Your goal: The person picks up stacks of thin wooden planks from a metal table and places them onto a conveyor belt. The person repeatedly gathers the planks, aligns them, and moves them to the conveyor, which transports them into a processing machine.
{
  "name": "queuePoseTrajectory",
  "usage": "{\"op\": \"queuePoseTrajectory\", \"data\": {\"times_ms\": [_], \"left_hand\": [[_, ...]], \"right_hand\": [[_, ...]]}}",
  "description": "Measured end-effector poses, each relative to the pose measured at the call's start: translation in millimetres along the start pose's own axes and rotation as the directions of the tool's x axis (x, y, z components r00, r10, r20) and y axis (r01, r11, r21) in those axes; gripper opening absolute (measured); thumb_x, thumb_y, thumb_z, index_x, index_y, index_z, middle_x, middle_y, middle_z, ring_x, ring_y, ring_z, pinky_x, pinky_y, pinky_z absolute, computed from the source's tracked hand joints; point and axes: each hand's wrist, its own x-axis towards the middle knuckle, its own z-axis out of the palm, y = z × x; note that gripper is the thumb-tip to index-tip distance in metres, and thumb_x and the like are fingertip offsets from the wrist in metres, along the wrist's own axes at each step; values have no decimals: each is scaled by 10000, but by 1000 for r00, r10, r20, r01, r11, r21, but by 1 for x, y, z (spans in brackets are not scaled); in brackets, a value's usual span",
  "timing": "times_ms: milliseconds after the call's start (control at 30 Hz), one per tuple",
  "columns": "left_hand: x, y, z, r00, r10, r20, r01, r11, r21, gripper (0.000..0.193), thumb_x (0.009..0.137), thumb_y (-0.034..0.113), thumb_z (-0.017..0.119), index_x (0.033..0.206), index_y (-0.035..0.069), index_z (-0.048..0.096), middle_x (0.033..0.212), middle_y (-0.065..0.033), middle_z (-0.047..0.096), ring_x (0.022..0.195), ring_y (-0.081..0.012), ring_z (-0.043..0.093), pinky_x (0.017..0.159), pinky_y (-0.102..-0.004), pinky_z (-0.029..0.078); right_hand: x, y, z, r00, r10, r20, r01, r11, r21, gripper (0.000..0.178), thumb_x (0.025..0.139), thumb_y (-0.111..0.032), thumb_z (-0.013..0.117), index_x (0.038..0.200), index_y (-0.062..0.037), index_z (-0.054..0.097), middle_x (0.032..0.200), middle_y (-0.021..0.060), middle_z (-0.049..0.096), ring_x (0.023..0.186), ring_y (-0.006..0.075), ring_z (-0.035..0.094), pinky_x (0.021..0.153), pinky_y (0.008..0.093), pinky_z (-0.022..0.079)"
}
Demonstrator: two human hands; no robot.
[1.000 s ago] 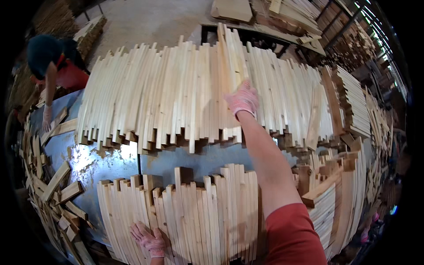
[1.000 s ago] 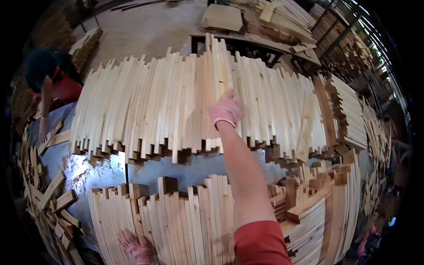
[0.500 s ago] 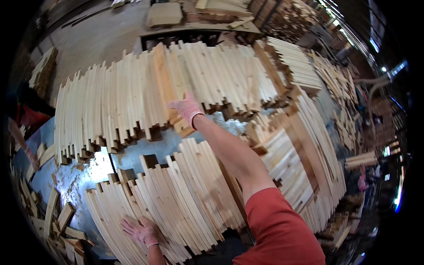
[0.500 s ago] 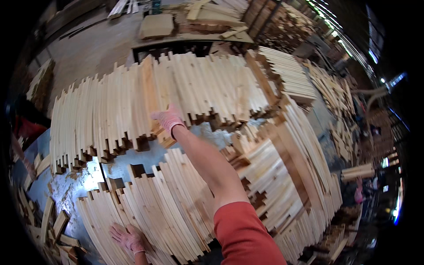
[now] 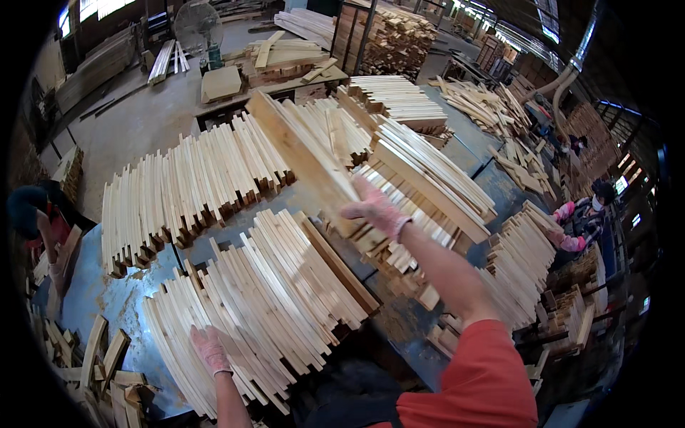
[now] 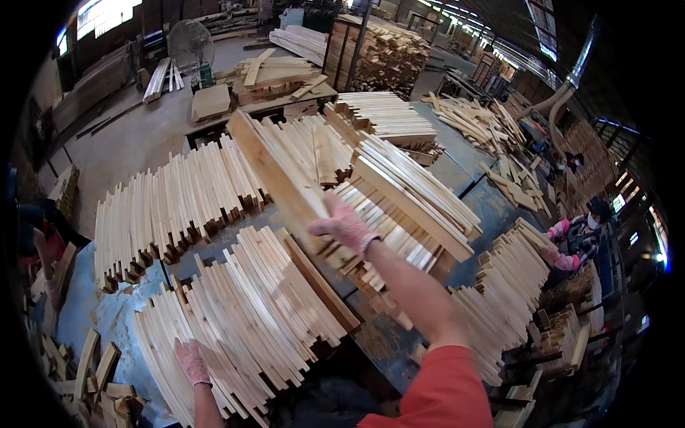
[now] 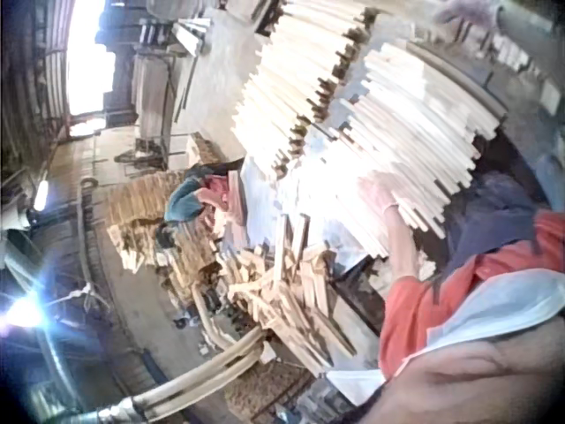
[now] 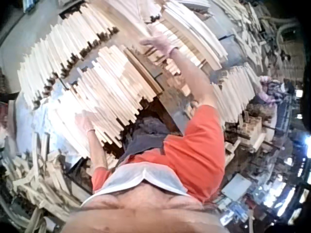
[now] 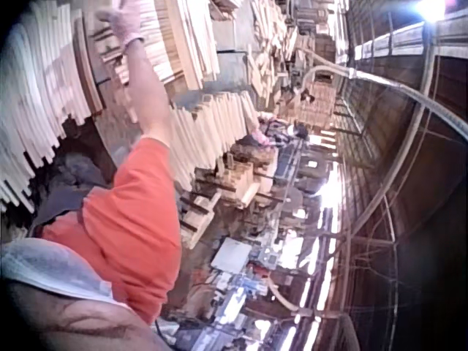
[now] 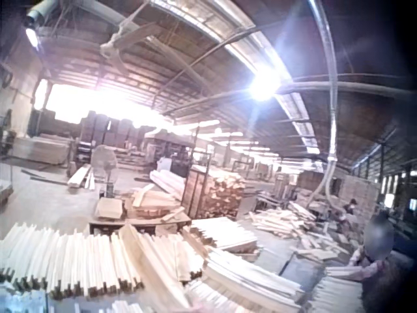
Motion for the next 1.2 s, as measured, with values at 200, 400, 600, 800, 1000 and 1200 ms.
{"op": "queuePoseTrajectory", "data": {"times_ms": [200, 400, 600, 800, 1000, 1200], "left_hand": [[-120, 23, -48, 998, 29, 58, 4, 865, -501, 667, 1053, 158, 592, 1628, -67, 340, 1680, -256, 376, 1568, -361, 359, 1289, -432, 281], [-218, 11, -54, 991, -61, 123, 118, 832, -542, 643, 1053, 138, 589, 1614, -77, 359, 1661, -249, 407, 1543, -337, 404, 1285, -416, 297], [-249, 85, -21, 971, 60, 232, 77, 839, -539, 638, 1043, 113, 627, 1606, -63, 384, 1646, -238, 428, 1525, -324, 426, 1278, -428, 321], [-262, 127, 14, 954, 76, 291, 92, 848, -522, 602, 1034, 149, 651, 1559, -77, 460, 1562, -236, 537, 1446, -312, 526, 1225, -409, 397], [-278, 118, 14, 951, -40, 306, 202, 829, -521, 622, 1014, 181, 711, 1546, -54, 488, 1529, -238, 567, 1416, -310, 553, 1205, -412, 418], [-293, 70, -16, 960, -174, 218, 254, 870, -422, 579, 1022, 209, 683, 1511, -64, 536, 1482, -206, 618, 1359, -271, 598, 1173, -377, 448]], "right_hand": [[-99, 24, -140, 971, 124, -203, -229, 718, -658, 1213, 667, -411, 899, 1674, -71, 314, 1457, 281, 589, 1360, 400, 590, 1153, 419, 478], [-158, 57, -214, 924, 257, -284, -378, 494, -783, 1249, 663, -453, 909, 1693, -126, 283, 1457, 269, 592, 1340, 403, 600, 1136, 443, 490], [-176, 79, -240, 936, 89, -341, -348, 383, -856, 1050, 729, -486, 831, 1618, -114, 415, 1338, 194, 626, 1297, 378, 596, 1134, 472, 472], [-165, 119, -228, 959, -36, -280, -263, 244, -933, 902, 833, -444, 780, 1595, -89, 453, 1622, 188, 460, 1536, 370, 392, 1254, 517, 315], [-138, 146, -227, 953, -36, -300, -290, 171, -942, 973, 857, -404, 803, 1656, -90, 343, 1673, 223, 401, 1572, 388, 346, 1275, 507, 298], [-144, 129, -185, 937, -266, -226, -141, 304, -942, 886, 875, -269, 812, 1629, -57, 398, 1629, 238, 455, 1535, 409, 398, 1280, 491, 309]]}}
